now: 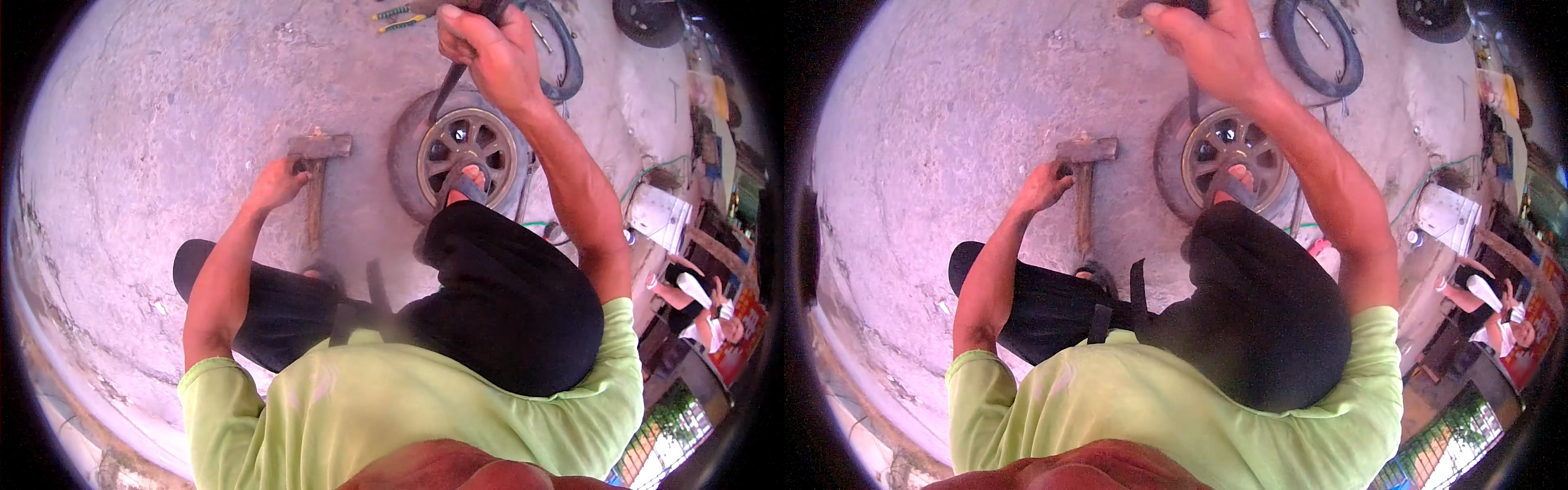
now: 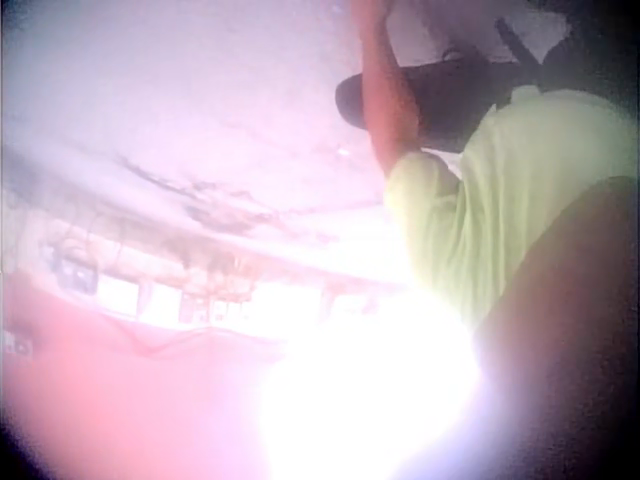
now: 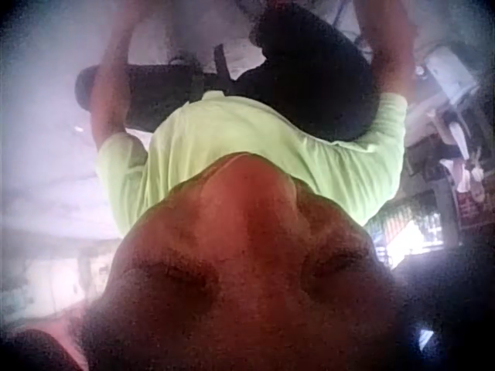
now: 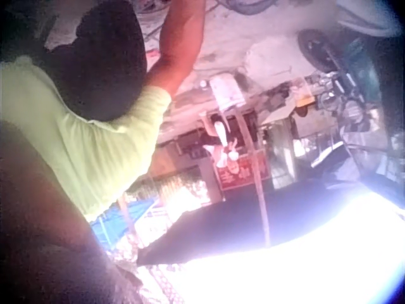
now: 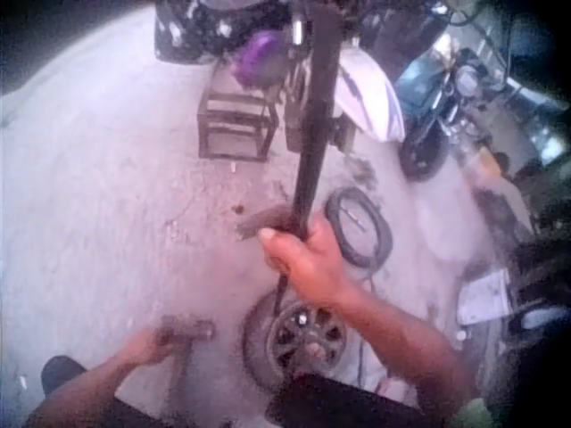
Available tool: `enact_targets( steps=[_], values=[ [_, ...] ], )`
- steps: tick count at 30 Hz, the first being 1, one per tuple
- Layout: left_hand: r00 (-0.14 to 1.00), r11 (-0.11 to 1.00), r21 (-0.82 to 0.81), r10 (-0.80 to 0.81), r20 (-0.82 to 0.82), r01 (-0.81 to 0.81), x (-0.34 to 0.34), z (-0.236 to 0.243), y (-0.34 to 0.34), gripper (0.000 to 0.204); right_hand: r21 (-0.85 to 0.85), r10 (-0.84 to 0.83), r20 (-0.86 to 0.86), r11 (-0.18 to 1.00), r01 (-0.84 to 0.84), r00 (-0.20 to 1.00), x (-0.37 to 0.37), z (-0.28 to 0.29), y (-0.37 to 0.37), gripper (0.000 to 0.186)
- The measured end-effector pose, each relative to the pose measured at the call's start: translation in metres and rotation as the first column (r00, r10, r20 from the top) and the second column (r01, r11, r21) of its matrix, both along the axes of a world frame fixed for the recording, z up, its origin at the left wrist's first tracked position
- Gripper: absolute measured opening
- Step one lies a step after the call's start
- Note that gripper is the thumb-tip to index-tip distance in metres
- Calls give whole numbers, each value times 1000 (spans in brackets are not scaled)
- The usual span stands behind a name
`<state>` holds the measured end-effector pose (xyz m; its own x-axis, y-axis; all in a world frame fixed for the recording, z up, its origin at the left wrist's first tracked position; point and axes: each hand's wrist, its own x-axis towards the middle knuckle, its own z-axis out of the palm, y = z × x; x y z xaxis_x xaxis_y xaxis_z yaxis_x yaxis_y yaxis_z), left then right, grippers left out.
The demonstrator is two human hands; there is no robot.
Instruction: The person separates a tire and inner tube from a wheel rim using a hammer and a tire iron, then uses a long metal rod to pry the rim apart.
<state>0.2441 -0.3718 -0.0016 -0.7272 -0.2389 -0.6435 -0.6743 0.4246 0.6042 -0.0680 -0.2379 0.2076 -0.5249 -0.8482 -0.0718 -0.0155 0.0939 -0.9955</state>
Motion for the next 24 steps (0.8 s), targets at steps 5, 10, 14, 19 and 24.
enact_targets(
  steps=[5,10,14,19,24],
  values=[
    [993,995,-30,-96,73,98,8,-20,4,39,58,259,-7,964,-258,966,-10,3,25,31],
    [968,985,-7,-166,189,170,13,-35,17,44,-155,326,-75,930,-334,942,-13,35,52,36],
    [957,991,-59,-101,272,122,14,-36,29,59,-210,455,-131,856,-473,881,-19,108,50,43],
    [942,984,-127,-77,326,125,18,-60,37,65,-179,447,-145,866,-468,883,-18,134,60,46],
    [944,999,-42,-14,328,30,12,-90,39,53,-234,243,-87,938,-257,966,-20,125,72,45]
  ],
)
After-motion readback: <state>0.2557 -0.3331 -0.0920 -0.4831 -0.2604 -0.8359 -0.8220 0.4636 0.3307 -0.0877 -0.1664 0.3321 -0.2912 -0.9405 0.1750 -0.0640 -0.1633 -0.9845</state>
